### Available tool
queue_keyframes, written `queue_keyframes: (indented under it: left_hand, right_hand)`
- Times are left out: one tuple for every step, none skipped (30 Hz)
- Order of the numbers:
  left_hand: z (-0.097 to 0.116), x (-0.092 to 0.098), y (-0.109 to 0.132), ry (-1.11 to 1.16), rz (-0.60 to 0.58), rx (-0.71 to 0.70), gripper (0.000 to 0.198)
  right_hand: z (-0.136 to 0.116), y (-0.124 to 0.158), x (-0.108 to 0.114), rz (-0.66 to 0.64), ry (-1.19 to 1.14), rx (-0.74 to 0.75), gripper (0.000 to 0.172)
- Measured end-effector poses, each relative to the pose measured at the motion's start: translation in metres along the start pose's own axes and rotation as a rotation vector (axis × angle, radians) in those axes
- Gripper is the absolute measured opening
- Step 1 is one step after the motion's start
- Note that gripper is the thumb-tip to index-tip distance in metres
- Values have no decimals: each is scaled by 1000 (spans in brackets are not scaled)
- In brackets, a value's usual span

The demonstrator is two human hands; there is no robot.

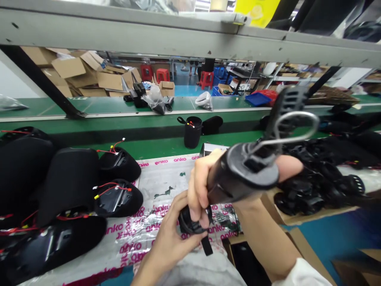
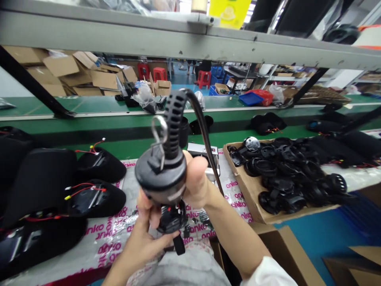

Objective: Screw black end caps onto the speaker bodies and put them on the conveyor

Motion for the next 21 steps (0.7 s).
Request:
queue_keyframes:
  left_hand:
    - [-4, 0, 1, 13, 18, 25, 71]
    - [-8, 0, 2, 22, 28, 47, 79]
    - [-11, -1, 2, 29, 32, 67, 85]
    - [-13, -2, 1, 39, 32, 84, 88]
    - [-14, -3, 0, 53, 28, 93, 89]
    - [-14, -4, -1, 71, 24, 93, 89]
    - [-14, -4, -3, 88, 22, 86, 88]
    - [-14, -3, -5, 101, 26, 76, 86]
    - [-13, -1, -8, 109, 39, 61, 84]
    - [-13, 3, -11, 110, 66, 43, 82]
    - [-14, 8, -15, 106, 102, 31, 79]
    - [-17, 16, -19, 96, 156, 28, 76]
    - [-20, 25, -24, 81, 222, 33, 71]
    - [-24, 34, -29, 64, 294, 42, 66]
    - [-28, 44, -36, 48, 360, 53, 62]
    - [-31, 53, -45, 32, 421, 63, 57]
    - [-34, 61, -55, 18, 476, 66, 54]
    - [-36, 68, -67, 7, 526, 63, 52]
    - [-37, 75, -81, -1, 574, 55, 52]
    - [-38, 82, -96, -9, 630, 46, 54]
    - [-39, 88, -112, -18, 692, 37, 57]
  right_hand:
    - [5, 0, -2, 31, -35, 12, 85]
    - [8, -1, -4, 48, -62, 51, 86]
    - [9, -1, -7, 38, -71, 110, 87]
    - [7, -2, -11, 18, -60, 176, 89]
    - [2, -1, -12, 11, -31, 242, 92]
    - [-5, 1, -12, 24, -1, 310, 95]
    - [-15, 6, -5, 92, 26, 359, 96]
    - [-27, 14, 6, 196, 34, 404, 95]
    - [-40, 26, 23, 341, 32, 430, 90]
    - [-53, 43, 39, 476, 23, 445, 82]
    - [-65, 64, 54, 570, 1, 479, 74]
    - [-72, 85, 71, 668, 0, 460, 65]
    - [-74, 101, 76, 613, 34, 413, 61]
    - [-70, 119, 86, 604, 39, 351, 61]
    - [-59, 140, 100, 653, 9, 283, 67]
    - [-40, 162, 115, 733, -62, 191, 73]
    - [-8, 184, 128, 838, -129, -2, 79]
    - [16, 204, 136, 901, -153, -74, 85]
    - [38, 221, 140, 931, -161, -122, 89]
    - [62, 237, 142, 978, -165, -186, 86]
    - [85, 252, 144, 1020, -175, -247, 84]
Point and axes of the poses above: each hand's wrist, its own y-axis away from the middle knuckle, its own x-axis out of the back of the hand, z = x × y, the point moved 9 cm from there along -y, towards the middle knuckle, and after that the axes turned 5 degrees about z, right-handed, at the moved point
